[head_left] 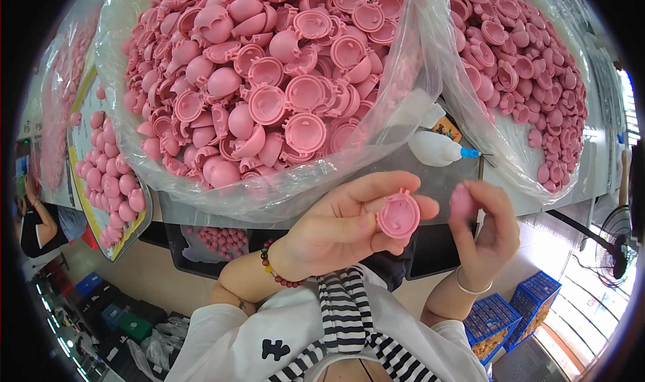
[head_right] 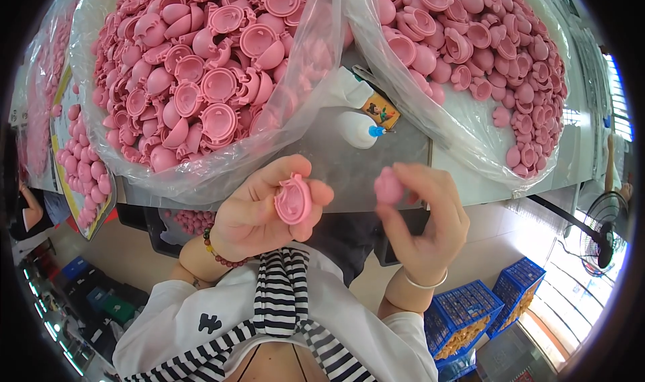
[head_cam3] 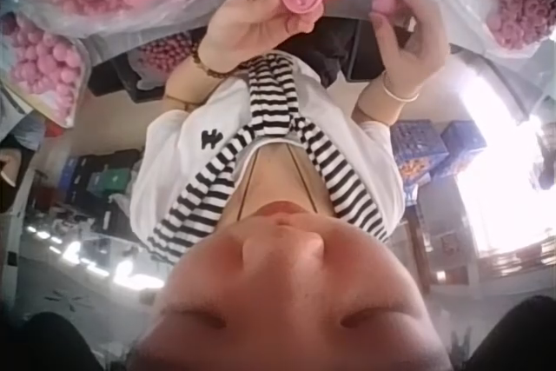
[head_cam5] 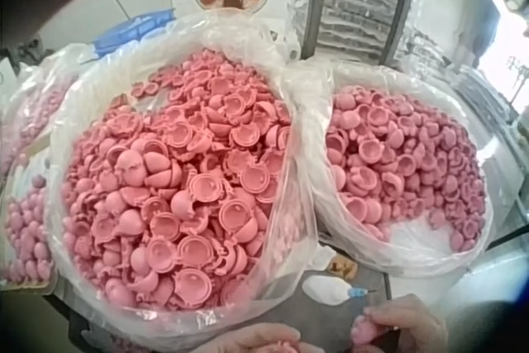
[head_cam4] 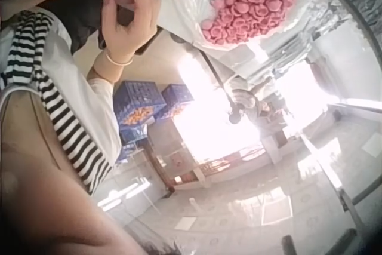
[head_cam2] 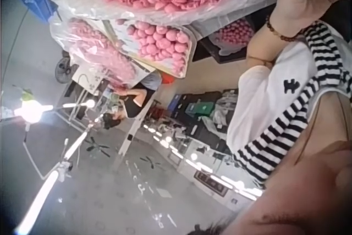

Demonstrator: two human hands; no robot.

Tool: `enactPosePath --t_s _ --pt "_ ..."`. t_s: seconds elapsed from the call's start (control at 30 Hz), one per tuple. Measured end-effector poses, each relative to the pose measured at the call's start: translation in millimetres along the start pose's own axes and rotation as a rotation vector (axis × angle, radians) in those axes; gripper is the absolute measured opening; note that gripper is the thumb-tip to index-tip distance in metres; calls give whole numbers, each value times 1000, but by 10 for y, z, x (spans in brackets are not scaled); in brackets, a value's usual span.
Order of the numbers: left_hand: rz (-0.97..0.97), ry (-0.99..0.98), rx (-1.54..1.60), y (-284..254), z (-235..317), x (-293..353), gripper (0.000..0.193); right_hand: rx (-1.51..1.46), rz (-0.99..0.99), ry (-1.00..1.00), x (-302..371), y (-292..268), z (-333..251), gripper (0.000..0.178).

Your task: Assembling pink plastic toy components by applying glue and joining halves.

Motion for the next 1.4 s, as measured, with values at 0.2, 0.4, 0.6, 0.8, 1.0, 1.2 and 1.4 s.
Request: enactPosePath --t_s 0.2,0.4,0.6,0.8,1.0,1.2,1.4 --pt "87 63 -305 109 10 -33 48 -212 -22 -268 -16 38 -235 33" --pt "92 251 -838 143 49 47 43 -110 -63 -236 -42 218 -372 24" --pt "159 368 -1143 147 24 26 39 -105 -34 -242 -23 262 -321 24" --pt "154 403 -1315 172 44 34 39 -101 -13 -263 8 229 -308 24" --pt "43 390 -1362 150 61 45 43 -122 -3 -267 38 232 -285 24" --pt "28 433 -1438 147 57 24 47 -81 11 -256 64 206 -288 26" --pt "74 481 -1473 159 94 -16 45 -210 -58 -352 130 307 -263 23"
Point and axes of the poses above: each hand's wrist, its own x-axis away from the middle knuckle, its own y-axis out of the palm, z = x × y, the point moved 2 cm from there along -x, towards the middle knuckle, and after that the axes turned 2 degrees about -z, right-handed, at the moved point
